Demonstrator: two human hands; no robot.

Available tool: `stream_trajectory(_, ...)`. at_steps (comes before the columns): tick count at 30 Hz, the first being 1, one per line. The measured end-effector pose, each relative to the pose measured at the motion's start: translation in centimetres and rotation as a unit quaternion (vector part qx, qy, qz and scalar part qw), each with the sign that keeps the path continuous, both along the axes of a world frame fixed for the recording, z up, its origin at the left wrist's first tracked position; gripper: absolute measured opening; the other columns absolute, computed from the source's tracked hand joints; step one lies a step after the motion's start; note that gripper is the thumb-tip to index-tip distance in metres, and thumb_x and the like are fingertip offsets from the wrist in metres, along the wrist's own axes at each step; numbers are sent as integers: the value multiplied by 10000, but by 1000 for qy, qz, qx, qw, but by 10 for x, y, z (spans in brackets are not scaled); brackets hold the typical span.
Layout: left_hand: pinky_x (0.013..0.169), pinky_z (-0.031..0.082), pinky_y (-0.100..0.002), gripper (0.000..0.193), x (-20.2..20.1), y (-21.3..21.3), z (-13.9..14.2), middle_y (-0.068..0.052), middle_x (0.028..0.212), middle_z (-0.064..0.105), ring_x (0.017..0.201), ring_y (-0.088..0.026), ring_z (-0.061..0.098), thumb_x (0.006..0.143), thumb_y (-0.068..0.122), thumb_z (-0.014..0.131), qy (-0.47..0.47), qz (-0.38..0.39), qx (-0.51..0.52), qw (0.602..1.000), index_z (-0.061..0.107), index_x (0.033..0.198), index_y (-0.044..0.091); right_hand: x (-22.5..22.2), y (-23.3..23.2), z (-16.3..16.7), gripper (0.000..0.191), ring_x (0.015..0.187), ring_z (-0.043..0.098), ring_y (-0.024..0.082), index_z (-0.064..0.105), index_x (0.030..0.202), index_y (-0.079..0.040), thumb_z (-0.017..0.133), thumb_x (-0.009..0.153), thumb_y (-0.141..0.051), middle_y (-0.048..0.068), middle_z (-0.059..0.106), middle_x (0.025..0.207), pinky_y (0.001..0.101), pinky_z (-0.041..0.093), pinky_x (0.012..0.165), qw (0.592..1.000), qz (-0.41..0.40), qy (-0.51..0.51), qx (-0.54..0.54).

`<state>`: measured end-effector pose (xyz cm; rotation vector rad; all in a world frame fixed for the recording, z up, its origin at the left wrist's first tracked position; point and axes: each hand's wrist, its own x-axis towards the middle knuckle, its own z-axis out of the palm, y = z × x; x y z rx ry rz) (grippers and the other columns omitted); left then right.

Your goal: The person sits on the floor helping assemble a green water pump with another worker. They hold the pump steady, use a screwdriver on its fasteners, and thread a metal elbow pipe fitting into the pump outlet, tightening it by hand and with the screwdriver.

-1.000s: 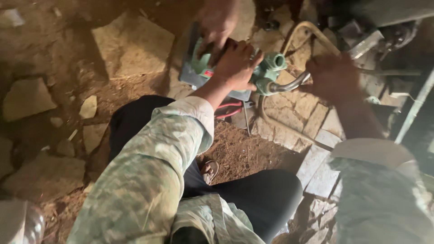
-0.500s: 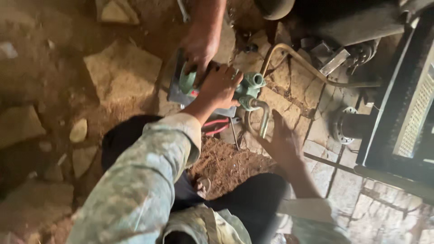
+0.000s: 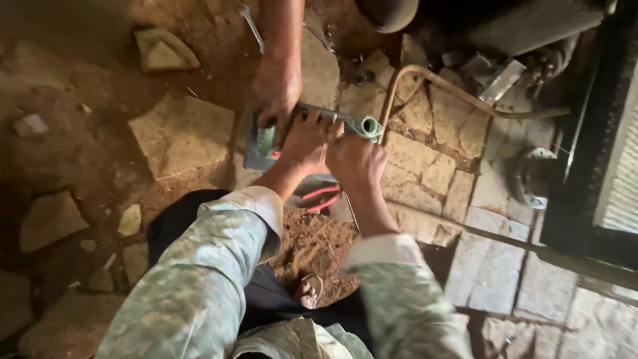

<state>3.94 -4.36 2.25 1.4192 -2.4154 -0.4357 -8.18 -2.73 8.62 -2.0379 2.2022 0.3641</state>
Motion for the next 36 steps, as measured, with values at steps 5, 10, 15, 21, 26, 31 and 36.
stream_trajectory(5,1085,398,-614,696,-5,-5,10,-135,1352,636,1344,-403,477,793,622,709,-2,-28,93,995,657,1316,166,-8,-40,2,379,830,745,341,800,886,-140,600,909,-461,152,762,883,494,569,676,991,22,-77,108)
stream_trajectory(10,1153,306,-606,805,-7,-5,26,-93,1426,595,1405,-433,401,733,783,699,-52,-11,48,997,644,1338,254,-23,-60,28,416,869,701,392,705,1146,-60,701,909,-402,217,727,957,499,556,762,898,302,-286,145)
stream_trajectory(15,1095,317,-635,878,-8,-6,18,-132,1385,585,1333,-427,428,723,767,716,-85,-24,52,995,592,1368,185,-33,-80,15,459,809,733,318,689,1199,-23,733,841,-307,215,738,969,448,581,716,822,330,-445,133)
stream_trajectory(21,1000,423,-579,956,-8,-3,16,-152,1302,625,1235,-360,527,679,721,781,-38,-18,25,999,553,1366,96,-61,-86,17,362,539,531,246,660,1005,60,705,993,-299,153,559,715,390,435,453,762,-152,-625,70)
stream_trajectory(26,971,419,-610,977,-7,-5,19,-154,1252,647,1235,-382,526,639,726,813,-21,-1,2,1000,566,1346,99,-59,-84,60,446,940,626,316,652,1065,-41,680,892,-451,160,647,992,491,519,822,929,213,-268,-143)
stream_trajectory(31,996,419,-634,929,-8,-2,12,-124,1236,674,1217,-385,536,632,695,815,29,2,-34,999,587,1300,91,-76,-83,89,813,1317,470,324,678,1138,-57,676,733,-763,146,614,1246,572,288,1128,809,573,104,75)
stream_trajectory(36,1021,396,-635,908,-12,-4,16,-124,1249,654,1286,-393,498,646,710,802,-27,-3,42,999,575,1316,141,-87,-93,88,873,1352,457,376,712,1030,-74,663,619,-844,127,643,1203,559,254,1101,712,693,100,44)
